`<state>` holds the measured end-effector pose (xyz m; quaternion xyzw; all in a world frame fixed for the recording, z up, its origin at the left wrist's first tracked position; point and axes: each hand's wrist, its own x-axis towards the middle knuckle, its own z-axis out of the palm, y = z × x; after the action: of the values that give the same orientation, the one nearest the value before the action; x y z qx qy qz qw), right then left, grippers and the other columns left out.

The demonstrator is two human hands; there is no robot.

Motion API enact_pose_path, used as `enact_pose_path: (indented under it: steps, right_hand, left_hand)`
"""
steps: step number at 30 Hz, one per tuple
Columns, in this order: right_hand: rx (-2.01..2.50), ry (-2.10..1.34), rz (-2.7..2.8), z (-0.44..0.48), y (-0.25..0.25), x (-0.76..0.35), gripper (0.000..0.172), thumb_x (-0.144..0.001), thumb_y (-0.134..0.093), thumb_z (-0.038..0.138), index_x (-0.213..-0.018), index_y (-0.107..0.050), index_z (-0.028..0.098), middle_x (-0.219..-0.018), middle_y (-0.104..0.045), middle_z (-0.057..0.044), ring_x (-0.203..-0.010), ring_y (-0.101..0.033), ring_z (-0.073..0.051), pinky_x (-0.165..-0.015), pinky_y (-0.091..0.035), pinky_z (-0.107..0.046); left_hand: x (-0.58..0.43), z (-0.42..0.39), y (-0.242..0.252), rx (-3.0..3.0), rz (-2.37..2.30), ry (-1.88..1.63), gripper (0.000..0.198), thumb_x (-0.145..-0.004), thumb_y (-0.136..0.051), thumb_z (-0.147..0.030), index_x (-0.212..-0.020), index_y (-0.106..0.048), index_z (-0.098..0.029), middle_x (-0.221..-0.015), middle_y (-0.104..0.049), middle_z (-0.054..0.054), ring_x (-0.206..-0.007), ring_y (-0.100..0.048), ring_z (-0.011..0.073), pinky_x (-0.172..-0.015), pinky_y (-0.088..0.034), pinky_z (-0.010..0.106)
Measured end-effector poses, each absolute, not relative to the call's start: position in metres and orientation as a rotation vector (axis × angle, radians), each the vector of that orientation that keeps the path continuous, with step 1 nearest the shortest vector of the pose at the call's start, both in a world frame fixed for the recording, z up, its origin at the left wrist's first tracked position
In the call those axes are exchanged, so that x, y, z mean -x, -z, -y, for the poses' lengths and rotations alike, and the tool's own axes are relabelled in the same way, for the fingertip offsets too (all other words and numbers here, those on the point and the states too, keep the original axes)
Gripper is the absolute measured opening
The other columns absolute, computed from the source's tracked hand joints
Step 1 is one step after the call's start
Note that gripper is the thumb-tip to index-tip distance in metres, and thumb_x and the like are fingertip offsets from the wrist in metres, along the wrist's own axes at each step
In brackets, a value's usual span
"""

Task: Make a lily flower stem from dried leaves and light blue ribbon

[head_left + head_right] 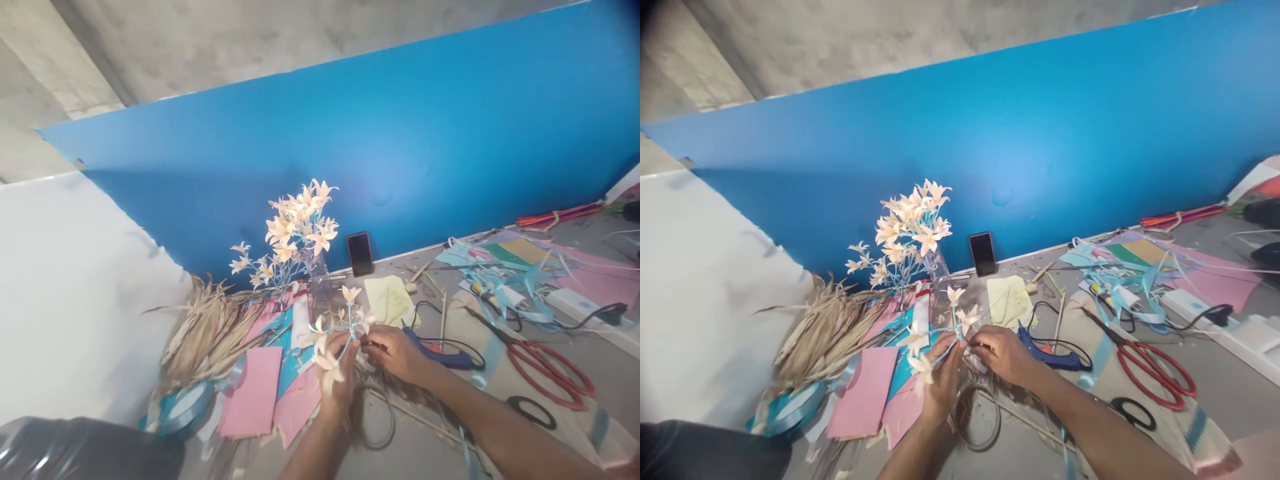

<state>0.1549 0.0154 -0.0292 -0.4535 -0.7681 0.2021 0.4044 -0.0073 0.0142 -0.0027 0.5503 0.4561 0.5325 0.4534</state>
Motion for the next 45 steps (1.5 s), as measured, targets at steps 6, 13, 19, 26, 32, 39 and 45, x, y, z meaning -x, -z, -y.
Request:
enact_pose_path:
  steps: [6,13,19,26,32,39,45]
  right_hand:
    - [1.201,-0.528,1.98,-0.016,0.031,-0.153,0.023,-0.095,-0.052,0.027,-0.088,-0.073,0.019,-0.084,-0.071,-0.006,-0.08,-0.064,-0.019,-0.074,-0.045,-0.028]
    - [1.165,-0.571,1.974,-0.013,0.035,-0.147,0.026,-0.096,-0.05,0.029,-0.086,-0.072,0.02,-0.08,-0.072,-0.005,-0.076,-0.065,-0.019,-0.07,-0.045,-0.027]
    - [1.213,-0.431,1.828,-0.018,0.042,-0.153,0.03,-0.097,-0.046,0.037,-0.085,-0.07,0.022,-0.08,-0.07,-0.006,-0.075,-0.065,-0.021,-0.068,-0.048,-0.03]
    - [1.36,-0.367,1.585,-0.028,0.04,-0.173,0.031,-0.093,-0.048,0.043,-0.087,-0.069,0.022,-0.085,-0.073,-0.008,-0.079,-0.067,-0.024,-0.074,-0.051,-0.032]
    - [1.396,-0.398,1.417,-0.033,0.038,-0.183,0.032,-0.089,-0.05,0.046,-0.087,-0.07,0.021,-0.086,-0.075,-0.008,-0.073,-0.068,-0.023,-0.073,-0.053,-0.033]
    - [1.32,-0.344,1.464,-0.03,0.038,-0.177,0.037,-0.09,-0.05,0.051,-0.085,-0.072,0.022,-0.092,-0.075,-0.011,-0.086,-0.069,-0.026,-0.078,-0.053,-0.035]
    - [1.263,-0.299,1.591,-0.027,0.037,-0.163,0.033,-0.095,-0.048,0.042,-0.087,-0.072,0.021,-0.085,-0.073,-0.008,-0.08,-0.067,-0.022,-0.075,-0.052,-0.031]
  left_hand:
    - [0.009,-0.015,-0.003,-1.45,-1.091,-1.34,0.026,-0.079,-0.065,-0.043,-0.071,-0.068,-0.019,-0.08,-0.063,0.007,-0.081,-0.058,0.0221,-0.079,-0.048,0.034]
    - [0.014,-0.013,-0.002,-1.46,-1.078,-1.379,0.024,-0.083,-0.06,-0.038,-0.071,-0.067,-0.018,-0.079,-0.063,0.007,-0.081,-0.058,0.0215,-0.079,-0.046,0.032]
    - [0.005,-0.021,0.013,-1.395,-1.131,-1.105,0.032,-0.071,-0.063,-0.016,-0.103,-0.069,-0.017,-0.096,-0.07,0.009,-0.083,-0.062,0.0209,-0.073,-0.048,0.029]
    - [0.051,0.012,-0.042,-1.871,-0.999,-0.827,0.018,-0.077,-0.061,-0.032,-0.065,-0.071,-0.024,-0.062,-0.065,0.004,-0.062,-0.059,0.0195,-0.063,-0.046,0.03]
    - [0.148,0.026,-0.084,-1.701,-1.258,-1.169,0.043,-0.06,-0.063,-0.076,-0.058,-0.068,-0.033,-0.042,-0.053,0.005,-0.044,-0.057,0.0222,-0.039,-0.039,0.031]
    - [0.113,-0.015,-0.067,-1.623,-1.438,-1.219,0.036,-0.069,-0.068,-0.058,-0.069,-0.072,-0.022,-0.06,-0.065,0.007,-0.054,-0.059,0.02,-0.044,-0.042,0.026]
    - [0.045,-0.009,-0.022,-1.552,-1.321,-1.218,0.03,-0.08,-0.06,-0.043,-0.091,-0.073,-0.019,-0.066,-0.065,0.003,-0.061,-0.059,0.0174,-0.061,-0.048,0.026]
